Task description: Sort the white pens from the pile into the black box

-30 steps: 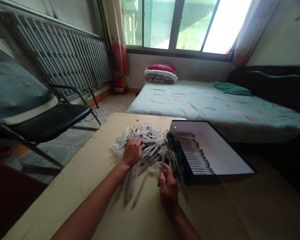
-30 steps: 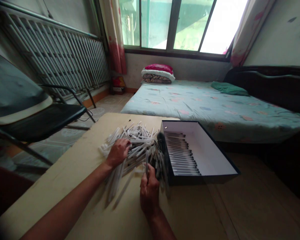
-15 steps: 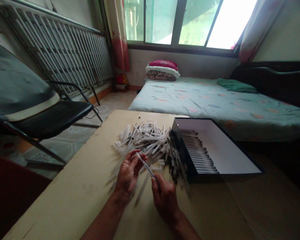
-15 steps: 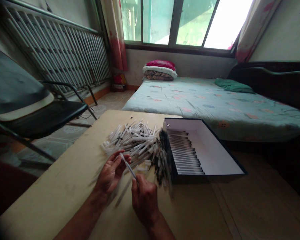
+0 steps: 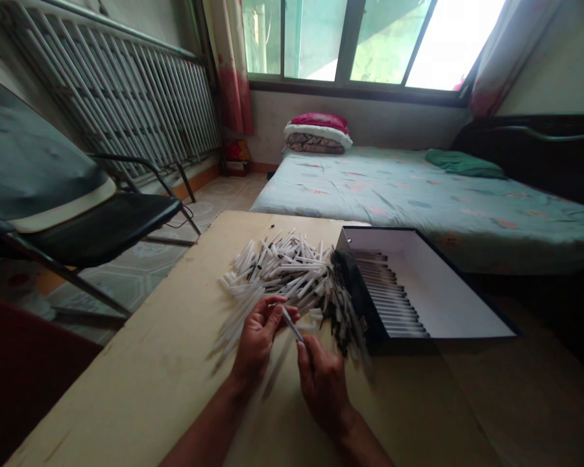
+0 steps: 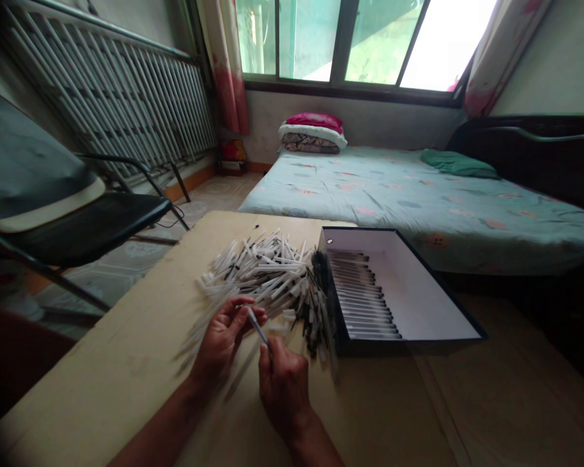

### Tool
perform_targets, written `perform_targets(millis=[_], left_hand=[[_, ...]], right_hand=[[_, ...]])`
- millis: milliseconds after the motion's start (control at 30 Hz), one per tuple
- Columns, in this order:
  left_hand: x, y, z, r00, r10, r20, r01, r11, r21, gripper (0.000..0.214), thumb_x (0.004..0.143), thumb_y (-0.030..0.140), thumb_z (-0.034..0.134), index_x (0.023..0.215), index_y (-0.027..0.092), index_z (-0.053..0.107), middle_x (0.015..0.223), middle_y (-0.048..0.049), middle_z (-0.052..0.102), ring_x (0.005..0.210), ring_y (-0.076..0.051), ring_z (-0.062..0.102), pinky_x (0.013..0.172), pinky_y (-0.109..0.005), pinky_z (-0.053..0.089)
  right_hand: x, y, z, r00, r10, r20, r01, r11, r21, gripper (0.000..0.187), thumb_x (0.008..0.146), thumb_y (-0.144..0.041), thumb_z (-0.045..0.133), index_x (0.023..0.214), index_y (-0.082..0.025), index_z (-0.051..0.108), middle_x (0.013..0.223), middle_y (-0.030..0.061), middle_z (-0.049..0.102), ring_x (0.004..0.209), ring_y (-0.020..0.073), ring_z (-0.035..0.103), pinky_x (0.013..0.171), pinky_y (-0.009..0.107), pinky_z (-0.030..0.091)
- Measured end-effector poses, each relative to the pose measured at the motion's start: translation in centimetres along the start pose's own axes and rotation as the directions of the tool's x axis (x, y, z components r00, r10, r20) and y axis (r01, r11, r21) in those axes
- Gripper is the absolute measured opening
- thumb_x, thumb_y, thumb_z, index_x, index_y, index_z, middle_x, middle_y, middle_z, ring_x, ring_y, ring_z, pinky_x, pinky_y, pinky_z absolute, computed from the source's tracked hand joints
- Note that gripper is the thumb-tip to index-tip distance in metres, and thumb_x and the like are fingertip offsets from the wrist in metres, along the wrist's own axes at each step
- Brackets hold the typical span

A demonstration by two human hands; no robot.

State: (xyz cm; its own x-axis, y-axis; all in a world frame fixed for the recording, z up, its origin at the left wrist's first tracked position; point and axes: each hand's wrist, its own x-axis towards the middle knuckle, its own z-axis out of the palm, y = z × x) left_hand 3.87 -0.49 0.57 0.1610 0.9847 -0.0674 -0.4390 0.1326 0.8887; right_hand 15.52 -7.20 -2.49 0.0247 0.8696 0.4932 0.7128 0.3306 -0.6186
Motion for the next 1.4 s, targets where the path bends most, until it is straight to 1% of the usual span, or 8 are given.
perform_targets(millis=[233, 533, 633, 833, 933, 1033, 1200, 1400], left_hand=[[-0.1, -0.2, 0.2, 0.998, 0.018, 0.056, -0.016, 0.999, -0.037, 0.019, 0.081, 0.031, 0.061, 0.093, 0.019, 0.052, 0.086, -0.0045, 0.073, 0.081, -0.021, 0.070, 0.082, -0.040, 0.052], [-0.3, -0.2, 0.5, 0.996, 0.034, 0.086, -0.027, 0.996, -0.081, 0.016, 0.084, 0.029, 0.057, 0.094, 0.019, 0.049, 0.081, -0.0029, 0.072, 0.078, -0.020, 0.070, 0.079, -0.037, 0.053], [-0.3, -0.2, 0.5, 0.995, 0.041, 0.093, -0.033, 0.995, -0.091, 0.015, 0.085, 0.028, 0.056, 0.095, 0.019, 0.049, 0.081, -0.0030, 0.072, 0.078, -0.019, 0.070, 0.077, -0.034, 0.053], [-0.3, -0.2, 0.3, 0.990, 0.051, 0.132, -0.044, 0.998, -0.054, 0.012, 0.087, 0.026, 0.054, 0.095, 0.019, 0.049, 0.080, -0.0031, 0.072, 0.075, -0.017, 0.070, 0.075, -0.032, 0.053], [-0.3, -0.4, 0.3, 0.988, 0.056, 0.145, -0.051, 0.998, -0.038, 0.012, 0.087, 0.026, 0.053, 0.096, 0.018, 0.049, 0.079, -0.0029, 0.072, 0.072, -0.016, 0.069, 0.073, -0.032, 0.053], [-0.2, -0.6, 0.0, 0.989, 0.045, 0.142, -0.044, 0.999, -0.009, 0.014, 0.087, 0.028, 0.054, 0.096, 0.018, 0.049, 0.079, -0.0038, 0.072, 0.073, -0.018, 0.069, 0.073, -0.033, 0.054], [-0.1, -0.5, -0.5, 0.983, 0.099, 0.154, -0.118, 0.985, 0.122, 0.033, 0.086, 0.033, 0.054, 0.115, 0.018, 0.047, 0.101, -0.0099, 0.069, 0.085, -0.021, 0.068, 0.081, -0.040, 0.052], [-1.2, -0.9, -0.6, 0.907, 0.416, 0.065, -0.395, 0.787, 0.474, 0.034, 0.088, 0.035, 0.048, 0.118, 0.018, 0.047, 0.081, -0.0042, 0.070, 0.063, -0.014, 0.065, 0.062, -0.028, 0.052]], right_hand=[[-0.1, -0.1, 0.2, 0.999, 0.053, -0.006, -0.053, 0.998, 0.014, 0.025, 0.094, -0.023, 0.035, 0.079, -0.018, 0.054, 0.062, 0.0013, 0.057, 0.054, 0.0132, 0.056, 0.053, 0.022, 0.034], [0.5, -1.1, -0.5, 0.952, 0.285, 0.110, -0.305, 0.859, 0.412, 0.035, 0.092, -0.038, 0.040, 0.075, -0.016, 0.060, 0.059, -0.0017, 0.051, 0.054, 0.0098, 0.047, 0.052, 0.020, 0.034], [0.4, -0.8, -0.2, 0.894, 0.378, 0.241, -0.445, 0.678, 0.585, 0.039, 0.089, -0.048, 0.044, 0.073, -0.015, 0.058, 0.048, -0.0065, 0.039, 0.042, 0.0062, 0.034, 0.041, 0.019, 0.025], [0.5, -1.2, 0.0, 0.758, 0.402, 0.514, -0.592, 0.093, 0.800, 0.042, 0.077, -0.058, 0.059, 0.069, -0.017, 0.051, 0.037, -0.0145, 0.023, 0.031, 0.0014, 0.012, 0.031, 0.015, 0.010], [0.6, -1.4, -0.3, 0.722, 0.365, 0.587, -0.614, -0.053, 0.788, 0.042, 0.073, -0.057, 0.064, 0.068, -0.017, 0.051, 0.037, -0.0155, 0.022, 0.030, 0.0007, 0.011, 0.030, 0.014, 0.011], [0.7, -0.9, -0.2, 0.724, 0.394, 0.567, -0.626, 0.030, 0.779, 0.043, 0.073, -0.059, 0.062, 0.068, -0.017, 0.052, 0.036, -0.0151, 0.022, 0.031, 0.0008, 0.011, 0.031, 0.015, 0.010], [0.9, -0.5, -1.0, 0.795, 0.488, 0.361, -0.573, 0.408, 0.711, 0.041, 0.080, -0.055, 0.055, 0.075, -0.014, 0.058, 0.044, -0.0112, 0.026, 0.037, 0.0027, 0.020, 0.036, 0.016, 0.013], [3.2, -0.7, -9.8, 0.807, 0.582, -0.102, -0.406, 0.672, 0.619, 0.033, 0.089, -0.047, 0.044, 0.097, -0.017, 0.057, 0.052, -0.0087, 0.032, 0.041, 0.0067, 0.029, 0.039, 0.017, 0.024]])
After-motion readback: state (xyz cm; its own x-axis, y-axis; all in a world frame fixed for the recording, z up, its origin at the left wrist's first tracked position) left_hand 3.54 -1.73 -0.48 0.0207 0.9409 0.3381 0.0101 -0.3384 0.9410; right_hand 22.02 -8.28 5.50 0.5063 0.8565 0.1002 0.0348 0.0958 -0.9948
